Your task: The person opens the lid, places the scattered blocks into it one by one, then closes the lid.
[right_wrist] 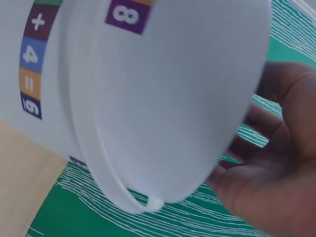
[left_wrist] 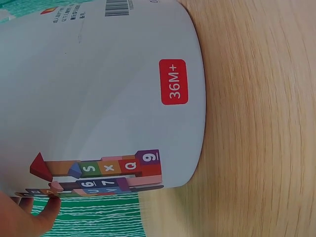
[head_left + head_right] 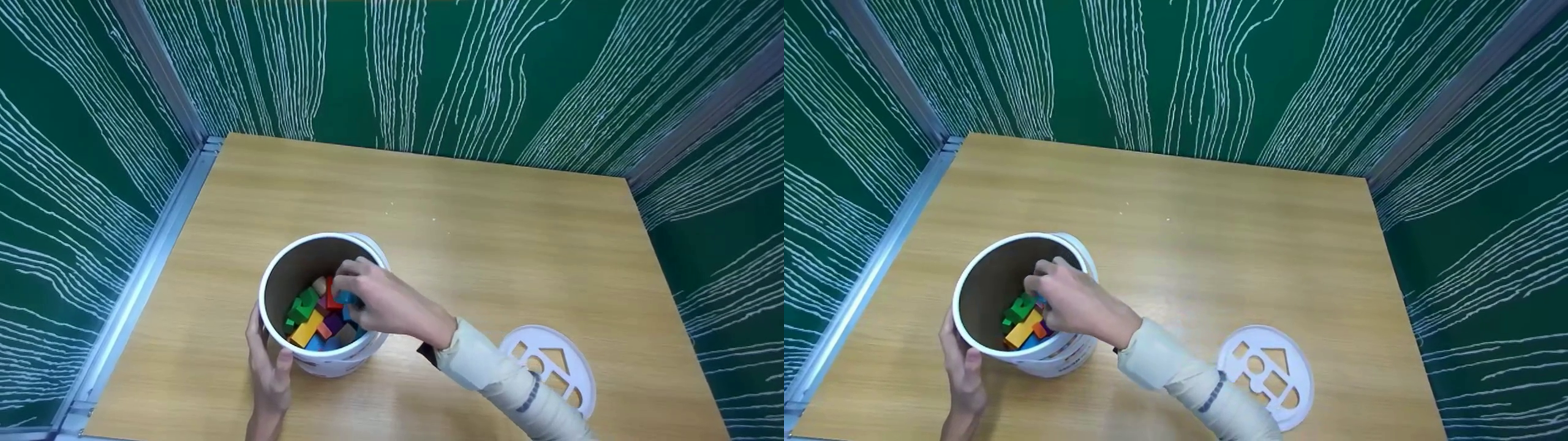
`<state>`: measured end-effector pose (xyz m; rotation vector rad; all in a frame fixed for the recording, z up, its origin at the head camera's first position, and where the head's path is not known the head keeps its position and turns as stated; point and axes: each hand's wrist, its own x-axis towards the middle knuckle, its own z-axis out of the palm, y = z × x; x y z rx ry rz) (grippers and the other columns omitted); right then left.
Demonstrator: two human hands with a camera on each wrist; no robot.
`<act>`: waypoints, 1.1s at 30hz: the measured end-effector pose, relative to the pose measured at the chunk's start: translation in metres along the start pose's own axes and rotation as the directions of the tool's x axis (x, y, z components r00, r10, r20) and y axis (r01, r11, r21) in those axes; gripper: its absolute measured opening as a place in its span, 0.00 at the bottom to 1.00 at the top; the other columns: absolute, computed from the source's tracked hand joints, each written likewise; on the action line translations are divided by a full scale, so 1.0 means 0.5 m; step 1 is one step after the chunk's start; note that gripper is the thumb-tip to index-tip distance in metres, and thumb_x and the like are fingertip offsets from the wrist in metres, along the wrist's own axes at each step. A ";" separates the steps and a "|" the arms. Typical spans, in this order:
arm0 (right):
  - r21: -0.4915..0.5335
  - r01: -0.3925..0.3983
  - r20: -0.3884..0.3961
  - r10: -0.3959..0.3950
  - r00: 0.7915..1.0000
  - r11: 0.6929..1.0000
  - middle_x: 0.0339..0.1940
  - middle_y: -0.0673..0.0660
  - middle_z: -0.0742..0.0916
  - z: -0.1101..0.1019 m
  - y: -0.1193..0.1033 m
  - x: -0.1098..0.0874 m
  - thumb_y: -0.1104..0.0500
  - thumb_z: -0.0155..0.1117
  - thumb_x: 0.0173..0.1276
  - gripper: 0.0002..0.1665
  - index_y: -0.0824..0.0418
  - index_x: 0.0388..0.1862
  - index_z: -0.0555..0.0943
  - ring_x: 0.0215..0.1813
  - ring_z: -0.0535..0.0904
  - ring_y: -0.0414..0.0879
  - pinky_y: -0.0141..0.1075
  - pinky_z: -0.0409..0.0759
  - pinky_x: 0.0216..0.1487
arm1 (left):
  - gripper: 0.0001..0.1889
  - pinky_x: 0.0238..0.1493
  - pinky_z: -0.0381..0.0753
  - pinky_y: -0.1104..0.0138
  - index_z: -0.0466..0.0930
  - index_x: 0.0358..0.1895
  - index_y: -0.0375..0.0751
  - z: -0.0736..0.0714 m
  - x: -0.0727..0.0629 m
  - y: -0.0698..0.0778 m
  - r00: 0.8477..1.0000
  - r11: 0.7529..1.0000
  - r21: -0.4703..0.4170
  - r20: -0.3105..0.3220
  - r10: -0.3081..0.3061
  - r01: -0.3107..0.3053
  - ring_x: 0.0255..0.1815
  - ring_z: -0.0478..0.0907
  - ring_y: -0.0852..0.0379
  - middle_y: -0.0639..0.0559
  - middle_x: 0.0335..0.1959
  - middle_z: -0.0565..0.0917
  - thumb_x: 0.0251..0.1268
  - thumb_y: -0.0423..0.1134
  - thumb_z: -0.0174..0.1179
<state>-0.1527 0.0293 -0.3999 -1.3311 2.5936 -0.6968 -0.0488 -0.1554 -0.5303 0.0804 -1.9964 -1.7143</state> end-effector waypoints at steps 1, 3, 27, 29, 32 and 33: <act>-0.002 -0.007 0.008 0.007 1.000 1.000 0.51 0.56 0.80 0.004 0.001 0.002 0.67 0.68 0.54 0.16 0.60 0.43 0.84 0.48 0.73 0.46 0.30 0.80 0.44 | 0.34 0.69 0.54 0.69 0.48 0.74 0.48 0.000 0.000 0.000 1.000 1.000 0.002 -0.002 -0.003 0.003 0.72 0.53 0.53 0.49 0.74 0.55 0.66 0.38 0.48; -0.006 -0.021 0.019 0.021 1.000 1.000 0.51 0.56 0.80 0.009 0.003 0.004 0.67 0.68 0.53 0.17 0.59 0.44 0.83 0.48 0.74 0.47 0.30 0.80 0.44 | 0.34 0.69 0.54 0.68 0.48 0.74 0.48 0.000 -0.001 -0.001 1.000 1.000 0.005 -0.003 -0.004 0.004 0.72 0.53 0.53 0.49 0.74 0.55 0.65 0.38 0.48; -0.008 -0.020 -0.030 0.019 0.999 1.000 0.45 0.55 0.80 0.027 0.010 0.013 0.69 0.63 0.55 0.14 0.59 0.42 0.83 0.43 0.75 0.45 0.28 0.80 0.44 | 0.34 0.69 0.54 0.66 0.48 0.74 0.44 0.001 -0.005 -0.013 1.000 1.000 -0.006 -0.005 0.024 -0.024 0.71 0.53 0.53 0.46 0.73 0.55 0.65 0.38 0.46; 0.004 -0.014 -0.040 0.015 0.999 1.000 0.46 0.56 0.80 0.022 0.007 0.009 0.68 0.64 0.56 0.14 0.59 0.42 0.83 0.44 0.75 0.45 0.29 0.80 0.45 | 0.34 0.69 0.54 0.64 0.48 0.74 0.45 0.001 -0.004 -0.011 1.000 1.000 -0.003 -0.002 0.016 -0.016 0.71 0.53 0.52 0.48 0.73 0.55 0.65 0.38 0.47; 0.012 0.001 -0.071 0.000 0.998 1.000 0.48 0.56 0.80 0.015 0.002 0.002 0.67 0.67 0.56 0.13 0.59 0.41 0.84 0.47 0.75 0.45 0.30 0.80 0.46 | 0.34 0.70 0.54 0.62 0.48 0.74 0.46 0.000 -0.002 -0.007 1.000 1.000 -0.004 -0.001 0.008 -0.008 0.71 0.53 0.51 0.49 0.73 0.55 0.64 0.37 0.47; 0.011 0.007 -0.083 -0.006 0.997 1.000 0.48 0.56 0.81 0.012 0.001 0.000 0.67 0.67 0.56 0.13 0.59 0.41 0.84 0.47 0.74 0.45 0.30 0.80 0.46 | 0.35 0.70 0.54 0.62 0.48 0.74 0.47 0.000 -0.002 -0.007 1.000 1.000 -0.005 -0.003 0.005 -0.005 0.71 0.53 0.51 0.49 0.73 0.56 0.64 0.37 0.48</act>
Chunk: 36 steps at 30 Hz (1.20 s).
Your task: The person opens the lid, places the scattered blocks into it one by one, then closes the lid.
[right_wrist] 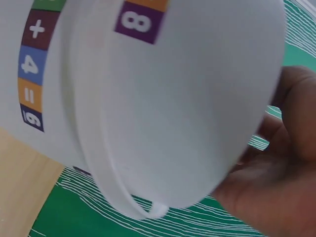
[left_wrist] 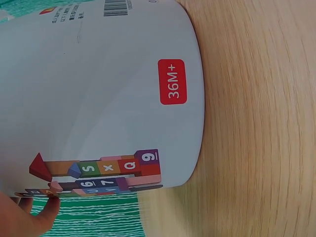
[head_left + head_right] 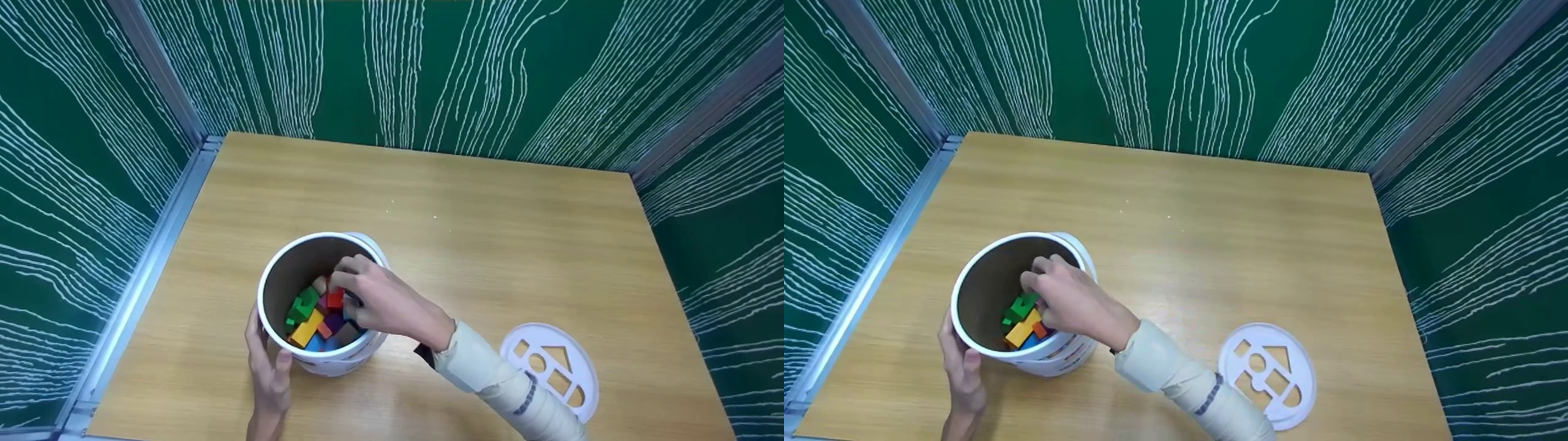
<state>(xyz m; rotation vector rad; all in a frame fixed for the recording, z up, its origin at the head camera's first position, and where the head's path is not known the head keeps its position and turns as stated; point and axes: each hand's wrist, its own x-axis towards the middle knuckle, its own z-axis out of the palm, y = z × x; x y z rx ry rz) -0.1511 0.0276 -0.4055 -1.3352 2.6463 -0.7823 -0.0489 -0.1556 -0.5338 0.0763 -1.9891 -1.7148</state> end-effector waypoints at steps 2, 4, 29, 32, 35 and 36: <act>-0.004 0.009 -0.026 -0.009 1.000 1.000 0.49 0.56 0.80 -0.007 -0.002 -0.007 0.66 0.67 0.57 0.12 0.59 0.41 0.84 0.48 0.74 0.46 0.30 0.80 0.47 | 0.35 0.69 0.55 0.64 0.48 0.74 0.47 0.001 0.000 0.001 1.000 1.000 0.001 0.000 -0.001 0.001 0.70 0.54 0.51 0.49 0.73 0.56 0.64 0.37 0.48; -0.001 0.011 -0.049 -0.011 0.999 1.000 0.50 0.55 0.80 -0.014 -0.004 -0.015 0.65 0.67 0.58 0.12 0.59 0.42 0.84 0.49 0.74 0.46 0.30 0.79 0.47 | 0.35 0.68 0.55 0.66 0.48 0.74 0.47 0.001 0.000 0.002 1.000 1.000 0.004 -0.001 -0.004 0.004 0.70 0.54 0.51 0.49 0.73 0.56 0.64 0.37 0.48; -0.065 -0.187 -0.349 0.153 0.924 0.980 0.51 0.56 0.80 -0.056 0.078 -0.146 0.66 0.67 0.57 0.16 0.57 0.45 0.82 0.51 0.76 0.50 0.43 0.79 0.48 | 0.35 0.69 0.56 0.66 0.48 0.74 0.45 -0.002 0.002 0.005 1.000 1.000 -0.016 0.011 0.016 -0.016 0.70 0.53 0.50 0.49 0.73 0.55 0.64 0.37 0.48; -0.048 -0.204 -0.377 0.171 0.910 0.978 0.51 0.57 0.80 -0.049 0.094 -0.165 0.67 0.67 0.56 0.16 0.58 0.45 0.81 0.52 0.76 0.51 0.44 0.78 0.51 | 0.35 0.68 0.57 0.67 0.48 0.74 0.45 -0.003 0.002 0.006 1.000 1.000 -0.001 0.007 0.008 -0.008 0.70 0.54 0.50 0.49 0.73 0.55 0.63 0.37 0.49; -0.034 -0.219 -0.398 0.187 0.898 0.975 0.50 0.57 0.80 -0.042 0.107 -0.181 0.68 0.67 0.55 0.17 0.59 0.44 0.81 0.52 0.76 0.51 0.45 0.77 0.50 | 0.35 0.68 0.57 0.69 0.48 0.74 0.46 -0.005 0.001 0.008 1.000 1.000 0.012 0.006 -0.008 0.008 0.70 0.54 0.51 0.49 0.73 0.56 0.64 0.38 0.49; -0.029 -0.224 -0.403 0.193 0.895 0.974 0.50 0.57 0.80 -0.040 0.110 -0.187 0.68 0.67 0.55 0.17 0.59 0.45 0.81 0.51 0.76 0.52 0.45 0.77 0.50 | 0.35 0.68 0.57 0.69 0.48 0.74 0.46 -0.005 0.001 0.009 1.000 1.000 0.015 0.006 -0.015 0.015 0.70 0.54 0.51 0.50 0.73 0.56 0.64 0.38 0.49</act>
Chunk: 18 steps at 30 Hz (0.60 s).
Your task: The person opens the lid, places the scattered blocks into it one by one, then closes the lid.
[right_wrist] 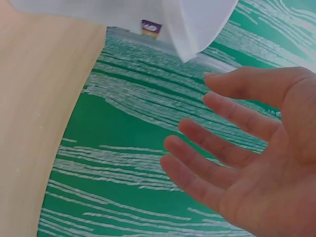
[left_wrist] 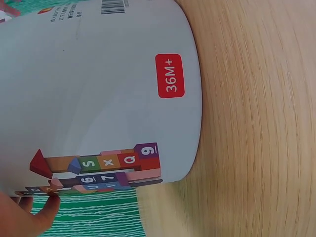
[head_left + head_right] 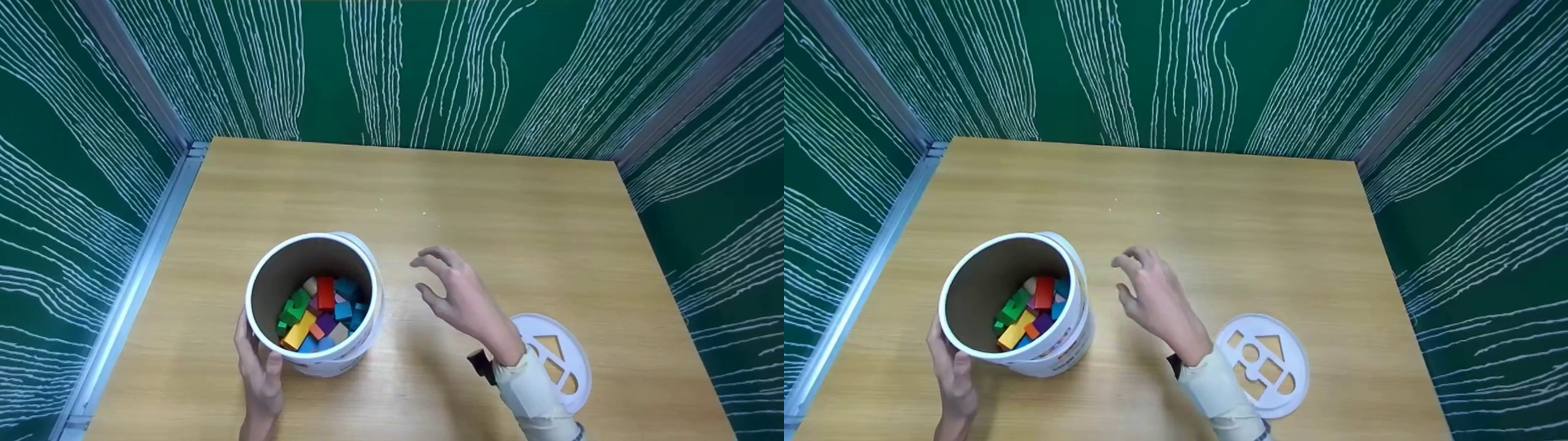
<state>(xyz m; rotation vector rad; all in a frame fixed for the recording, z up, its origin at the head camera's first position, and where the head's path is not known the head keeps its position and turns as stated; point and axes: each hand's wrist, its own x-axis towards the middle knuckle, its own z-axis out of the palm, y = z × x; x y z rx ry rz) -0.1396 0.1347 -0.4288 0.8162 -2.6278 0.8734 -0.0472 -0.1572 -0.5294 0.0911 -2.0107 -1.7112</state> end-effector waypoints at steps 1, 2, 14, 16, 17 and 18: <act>0.004 -0.008 -0.003 0.008 1.000 1.000 0.50 0.57 0.80 0.001 0.004 -0.004 0.68 0.67 0.55 0.17 0.59 0.45 0.81 0.51 0.76 0.52 0.45 0.77 0.50 | 0.35 0.68 0.57 0.69 0.48 0.74 0.47 -0.001 0.000 0.000 1.000 1.000 0.003 -0.001 -0.005 0.005 0.70 0.54 0.51 0.50 0.73 0.56 0.64 0.38 0.49; 0.010 -0.018 -0.003 0.018 1.000 1.000 0.50 0.56 0.80 0.001 0.008 -0.008 0.68 0.67 0.55 0.17 0.59 0.45 0.81 0.51 0.76 0.51 0.44 0.77 0.50 | 0.35 0.68 0.57 0.68 0.48 0.74 0.47 -0.001 0.000 0.000 1.000 1.000 0.003 0.000 -0.007 0.007 0.70 0.54 0.51 0.50 0.73 0.55 0.63 0.38 0.49; 0.034 -0.221 0.001 0.221 0.975 0.975 0.48 0.55 0.81 -0.003 0.061 -0.090 0.67 0.69 0.55 0.18 0.58 0.46 0.81 0.52 0.77 0.52 0.47 0.77 0.50 | 0.35 0.68 0.58 0.68 0.47 0.74 0.44 -0.002 -0.002 0.001 1.000 0.999 -0.044 0.018 0.000 0.001 0.69 0.54 0.50 0.48 0.73 0.55 0.63 0.35 0.48; 0.040 -0.261 -0.007 0.262 0.965 0.964 0.48 0.55 0.82 -0.004 0.072 -0.110 0.67 0.69 0.54 0.18 0.58 0.46 0.81 0.52 0.78 0.53 0.48 0.78 0.50 | 0.35 0.68 0.58 0.67 0.47 0.74 0.44 -0.001 0.000 0.004 1.000 0.999 -0.046 0.019 -0.002 0.003 0.70 0.54 0.50 0.48 0.73 0.55 0.63 0.35 0.48; 0.044 -0.277 -0.014 0.278 0.961 0.960 0.47 0.56 0.82 -0.004 0.078 -0.120 0.68 0.69 0.54 0.18 0.59 0.45 0.81 0.52 0.78 0.53 0.48 0.78 0.49 | 0.35 0.68 0.58 0.67 0.47 0.74 0.44 -0.001 0.000 0.004 1.000 0.999 -0.048 0.019 -0.002 0.003 0.70 0.54 0.50 0.48 0.73 0.55 0.63 0.35 0.48; 0.047 -0.293 -0.020 0.294 0.956 0.955 0.47 0.56 0.83 -0.005 0.084 -0.130 0.68 0.69 0.54 0.18 0.60 0.45 0.81 0.51 0.78 0.54 0.48 0.78 0.49 | 0.35 0.68 0.58 0.67 0.47 0.74 0.44 0.000 0.001 0.005 1.000 0.999 -0.049 0.019 -0.002 0.003 0.70 0.54 0.49 0.48 0.73 0.54 0.63 0.35 0.48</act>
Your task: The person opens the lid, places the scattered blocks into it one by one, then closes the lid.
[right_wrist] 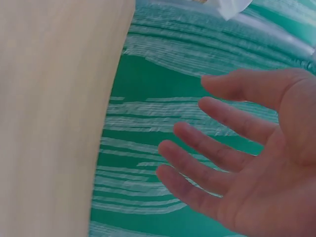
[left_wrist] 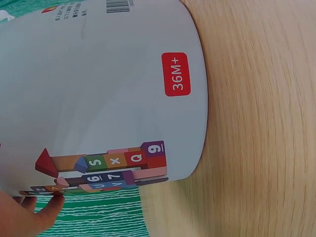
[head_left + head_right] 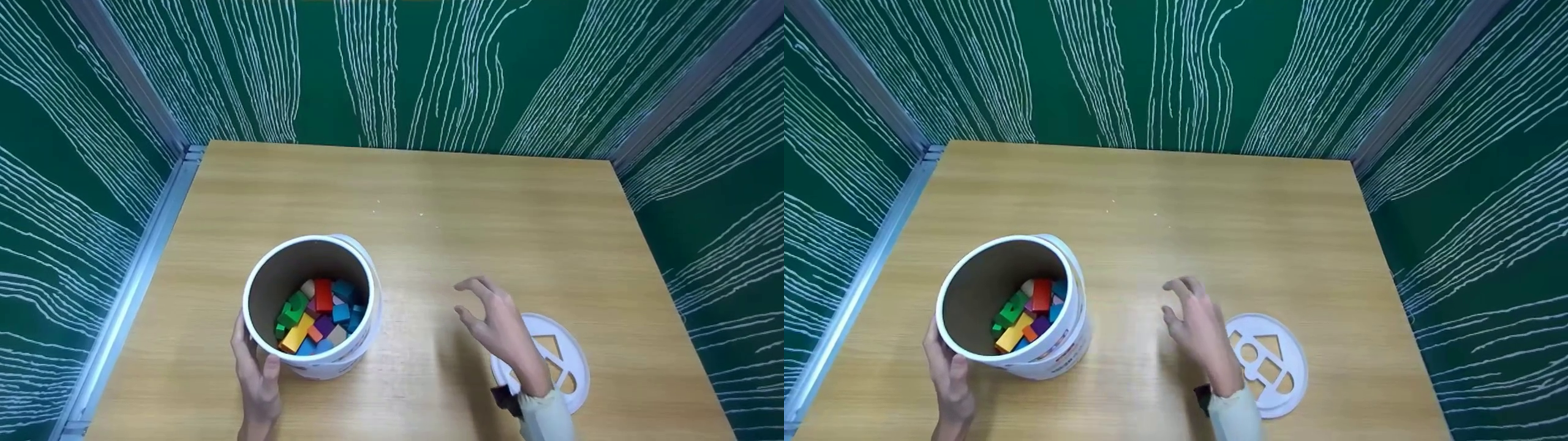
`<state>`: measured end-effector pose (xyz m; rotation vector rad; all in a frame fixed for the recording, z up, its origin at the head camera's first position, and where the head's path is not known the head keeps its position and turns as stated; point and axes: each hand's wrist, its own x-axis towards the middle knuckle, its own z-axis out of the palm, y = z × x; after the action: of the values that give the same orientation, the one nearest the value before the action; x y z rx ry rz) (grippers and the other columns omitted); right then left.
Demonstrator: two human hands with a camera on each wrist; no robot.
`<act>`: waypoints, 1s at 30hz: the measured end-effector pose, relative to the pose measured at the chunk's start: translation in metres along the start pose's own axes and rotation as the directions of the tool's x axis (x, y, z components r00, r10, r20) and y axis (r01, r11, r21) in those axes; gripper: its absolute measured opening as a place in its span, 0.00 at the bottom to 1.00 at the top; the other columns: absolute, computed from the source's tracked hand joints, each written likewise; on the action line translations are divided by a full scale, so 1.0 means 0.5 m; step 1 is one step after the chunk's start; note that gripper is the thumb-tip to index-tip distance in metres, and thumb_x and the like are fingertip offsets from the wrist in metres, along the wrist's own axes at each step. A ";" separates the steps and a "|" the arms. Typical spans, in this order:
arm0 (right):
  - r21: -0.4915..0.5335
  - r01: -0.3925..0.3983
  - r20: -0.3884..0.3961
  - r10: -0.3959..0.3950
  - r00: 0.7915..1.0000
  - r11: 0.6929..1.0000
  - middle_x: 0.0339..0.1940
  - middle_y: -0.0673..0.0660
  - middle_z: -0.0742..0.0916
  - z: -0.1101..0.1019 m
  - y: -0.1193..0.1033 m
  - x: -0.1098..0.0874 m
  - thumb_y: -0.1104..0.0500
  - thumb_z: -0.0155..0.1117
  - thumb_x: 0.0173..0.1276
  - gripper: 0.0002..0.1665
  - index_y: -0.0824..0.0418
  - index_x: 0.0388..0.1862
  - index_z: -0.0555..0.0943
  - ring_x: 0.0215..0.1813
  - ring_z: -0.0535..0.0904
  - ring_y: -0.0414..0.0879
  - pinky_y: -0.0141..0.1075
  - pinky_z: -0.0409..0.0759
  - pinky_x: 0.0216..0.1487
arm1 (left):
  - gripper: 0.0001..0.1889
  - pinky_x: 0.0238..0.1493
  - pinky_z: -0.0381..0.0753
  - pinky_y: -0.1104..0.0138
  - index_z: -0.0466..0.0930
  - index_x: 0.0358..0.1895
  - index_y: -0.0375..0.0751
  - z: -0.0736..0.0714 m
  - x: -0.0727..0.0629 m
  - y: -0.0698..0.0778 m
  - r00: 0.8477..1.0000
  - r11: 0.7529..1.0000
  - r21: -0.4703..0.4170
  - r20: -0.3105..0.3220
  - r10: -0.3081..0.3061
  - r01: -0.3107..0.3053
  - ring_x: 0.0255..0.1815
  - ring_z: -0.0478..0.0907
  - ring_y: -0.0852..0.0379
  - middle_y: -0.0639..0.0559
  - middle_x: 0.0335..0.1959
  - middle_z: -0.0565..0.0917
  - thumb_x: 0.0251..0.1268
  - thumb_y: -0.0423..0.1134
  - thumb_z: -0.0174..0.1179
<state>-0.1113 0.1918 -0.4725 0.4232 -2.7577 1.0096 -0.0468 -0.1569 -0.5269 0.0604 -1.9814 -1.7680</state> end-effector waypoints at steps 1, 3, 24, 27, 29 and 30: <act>0.002 -0.024 -0.007 0.024 1.000 1.000 0.47 0.56 0.83 0.000 0.008 -0.009 0.68 0.69 0.54 0.18 0.60 0.45 0.81 0.52 0.78 0.54 0.49 0.78 0.50 | 0.35 0.68 0.58 0.67 0.47 0.74 0.44 0.000 0.000 0.001 1.000 1.000 0.006 -0.001 -0.001 0.001 0.70 0.54 0.49 0.48 0.73 0.54 0.63 0.35 0.48; 0.006 -0.068 -0.019 0.068 0.997 0.998 0.46 0.57 0.83 -0.001 0.023 -0.026 0.68 0.69 0.54 0.18 0.62 0.45 0.81 0.52 0.78 0.55 0.50 0.77 0.50 | 0.35 0.68 0.58 0.67 0.47 0.74 0.45 -0.001 -0.001 0.002 1.000 1.000 0.015 -0.004 -0.006 0.006 0.70 0.54 0.49 0.49 0.73 0.55 0.63 0.36 0.48; 0.026 -0.376 -0.295 0.367 0.882 0.926 0.40 0.58 0.84 -0.021 0.087 -0.179 0.72 0.73 0.46 0.20 0.63 0.41 0.83 0.39 0.80 0.54 0.31 0.78 0.30 | 0.35 0.67 0.56 0.67 0.48 0.74 0.42 -0.003 -0.005 -0.007 1.000 1.000 -0.014 -0.015 0.018 -0.018 0.69 0.55 0.50 0.46 0.73 0.55 0.62 0.35 0.47; 0.059 -0.450 -0.333 0.443 0.833 0.891 0.41 0.62 0.84 -0.031 0.105 -0.196 0.72 0.72 0.47 0.20 0.65 0.42 0.82 0.41 0.80 0.57 0.27 0.77 0.30 | 0.35 0.68 0.56 0.67 0.47 0.74 0.42 -0.003 -0.005 -0.004 1.000 1.000 0.000 -0.012 0.014 -0.014 0.69 0.54 0.50 0.46 0.73 0.55 0.61 0.34 0.46; 0.082 -0.509 -0.354 0.502 0.789 0.857 0.42 0.64 0.83 -0.039 0.118 -0.206 0.71 0.71 0.49 0.19 0.66 0.43 0.82 0.42 0.79 0.58 0.25 0.75 0.31 | 0.36 0.68 0.56 0.67 0.47 0.74 0.43 -0.003 -0.005 -0.001 1.000 1.000 0.011 -0.010 0.006 -0.006 0.69 0.54 0.50 0.47 0.73 0.54 0.61 0.34 0.46; 0.091 -0.538 -0.360 0.532 0.767 0.838 0.43 0.64 0.83 -0.044 0.125 -0.212 0.71 0.71 0.49 0.19 0.66 0.43 0.82 0.43 0.78 0.58 0.26 0.75 0.32 | 0.36 0.68 0.55 0.67 0.47 0.74 0.44 -0.003 -0.005 0.001 1.000 1.000 0.014 -0.009 0.001 0.000 0.69 0.54 0.50 0.47 0.73 0.54 0.61 0.34 0.46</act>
<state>-0.0301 0.2731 -0.5207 -0.5556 -2.5614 1.0337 -0.0440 -0.1572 -0.5273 0.0723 -1.9871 -1.7509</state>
